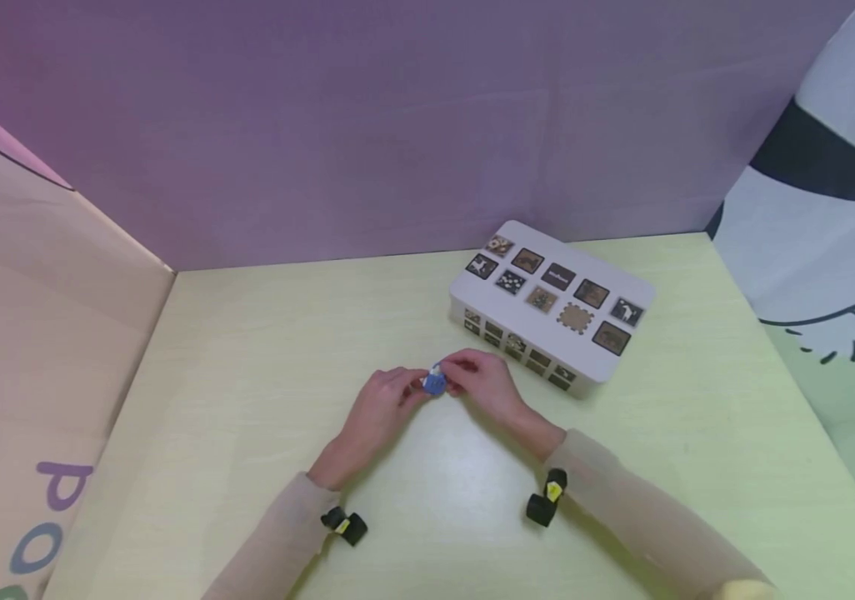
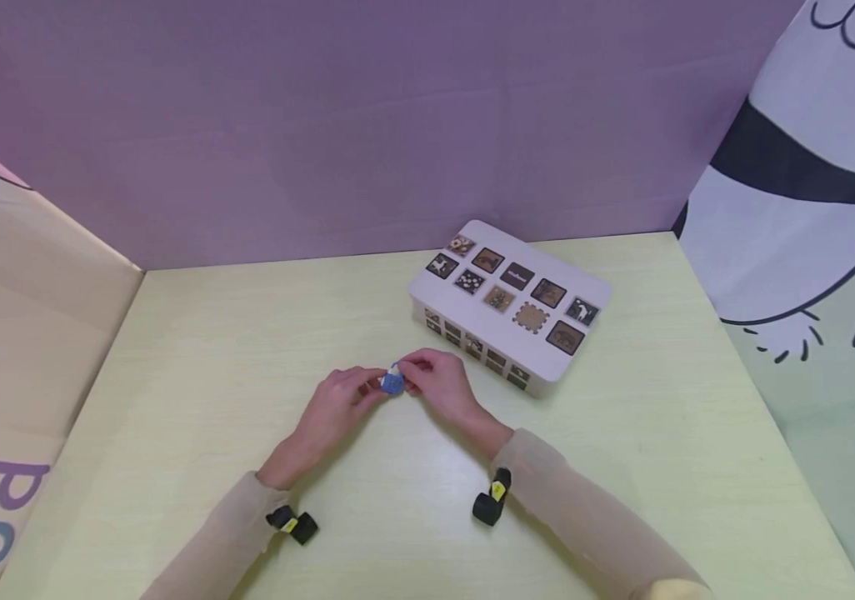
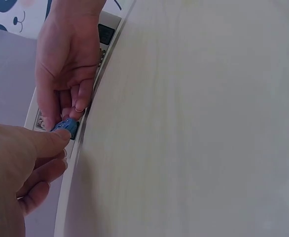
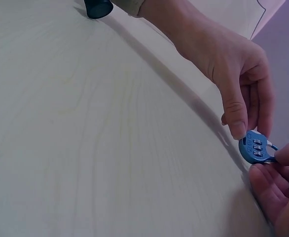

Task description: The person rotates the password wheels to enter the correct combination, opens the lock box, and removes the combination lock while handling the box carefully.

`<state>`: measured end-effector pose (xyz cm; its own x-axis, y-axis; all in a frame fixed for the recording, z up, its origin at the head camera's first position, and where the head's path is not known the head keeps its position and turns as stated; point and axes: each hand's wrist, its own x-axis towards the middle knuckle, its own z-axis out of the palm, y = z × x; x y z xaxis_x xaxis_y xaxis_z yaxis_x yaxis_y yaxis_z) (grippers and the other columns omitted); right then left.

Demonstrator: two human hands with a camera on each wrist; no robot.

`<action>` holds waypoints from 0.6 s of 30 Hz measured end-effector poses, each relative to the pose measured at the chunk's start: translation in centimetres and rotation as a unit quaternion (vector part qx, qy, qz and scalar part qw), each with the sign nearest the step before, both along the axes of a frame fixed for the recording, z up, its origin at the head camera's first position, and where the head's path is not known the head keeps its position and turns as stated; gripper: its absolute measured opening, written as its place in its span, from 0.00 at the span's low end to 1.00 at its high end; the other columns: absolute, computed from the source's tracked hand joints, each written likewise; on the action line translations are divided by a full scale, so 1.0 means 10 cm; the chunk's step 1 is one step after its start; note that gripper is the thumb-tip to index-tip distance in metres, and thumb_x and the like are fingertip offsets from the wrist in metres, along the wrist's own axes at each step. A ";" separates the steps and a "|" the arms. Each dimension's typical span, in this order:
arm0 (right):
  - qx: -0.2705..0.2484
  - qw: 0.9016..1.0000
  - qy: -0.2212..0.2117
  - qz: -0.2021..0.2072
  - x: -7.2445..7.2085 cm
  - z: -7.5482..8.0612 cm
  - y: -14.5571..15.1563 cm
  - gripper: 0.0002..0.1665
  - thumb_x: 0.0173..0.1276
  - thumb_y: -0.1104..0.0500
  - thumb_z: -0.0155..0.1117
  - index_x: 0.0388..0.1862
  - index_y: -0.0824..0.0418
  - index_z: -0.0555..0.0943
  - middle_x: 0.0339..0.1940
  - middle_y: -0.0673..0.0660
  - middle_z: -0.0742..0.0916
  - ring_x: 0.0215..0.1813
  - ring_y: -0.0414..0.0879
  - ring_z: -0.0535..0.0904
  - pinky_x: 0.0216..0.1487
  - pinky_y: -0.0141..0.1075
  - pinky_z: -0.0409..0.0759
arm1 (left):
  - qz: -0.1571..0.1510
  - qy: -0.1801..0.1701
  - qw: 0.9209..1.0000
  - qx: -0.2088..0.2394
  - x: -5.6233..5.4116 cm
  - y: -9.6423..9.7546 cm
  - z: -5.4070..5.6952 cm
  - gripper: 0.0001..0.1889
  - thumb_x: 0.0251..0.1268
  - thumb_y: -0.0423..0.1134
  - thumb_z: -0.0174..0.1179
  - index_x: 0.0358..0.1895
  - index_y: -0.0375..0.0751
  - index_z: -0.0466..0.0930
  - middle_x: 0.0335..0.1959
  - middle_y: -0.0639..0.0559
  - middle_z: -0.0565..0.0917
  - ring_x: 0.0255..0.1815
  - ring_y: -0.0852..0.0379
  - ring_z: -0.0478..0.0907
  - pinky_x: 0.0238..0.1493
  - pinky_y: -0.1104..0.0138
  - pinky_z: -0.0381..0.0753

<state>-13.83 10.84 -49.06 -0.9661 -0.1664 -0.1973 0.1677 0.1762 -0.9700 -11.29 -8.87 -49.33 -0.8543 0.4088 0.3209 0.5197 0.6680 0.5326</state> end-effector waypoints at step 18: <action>0.087 0.995 0.021 0.032 -0.08 0.03 -0.09 0.08 0.71 0.63 0.68 0.44 0.68 0.87 0.34 0.59 0.90 0.32 0.45 0.85 0.37 0.35 0.87 | 0.032 -0.007 0.999 -0.026 0.01 -0.02 -0.02 0.12 0.60 0.39 0.74 0.45 0.40 0.89 0.31 0.51 0.89 0.30 0.58 0.83 0.39 0.62 0.81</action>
<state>-14.61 9.91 -48.81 -0.9625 -0.1954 -0.1882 0.1102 0.3521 -0.9295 -11.18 -9.04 -49.49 -0.8832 0.3692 0.2892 0.4684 0.7260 0.5035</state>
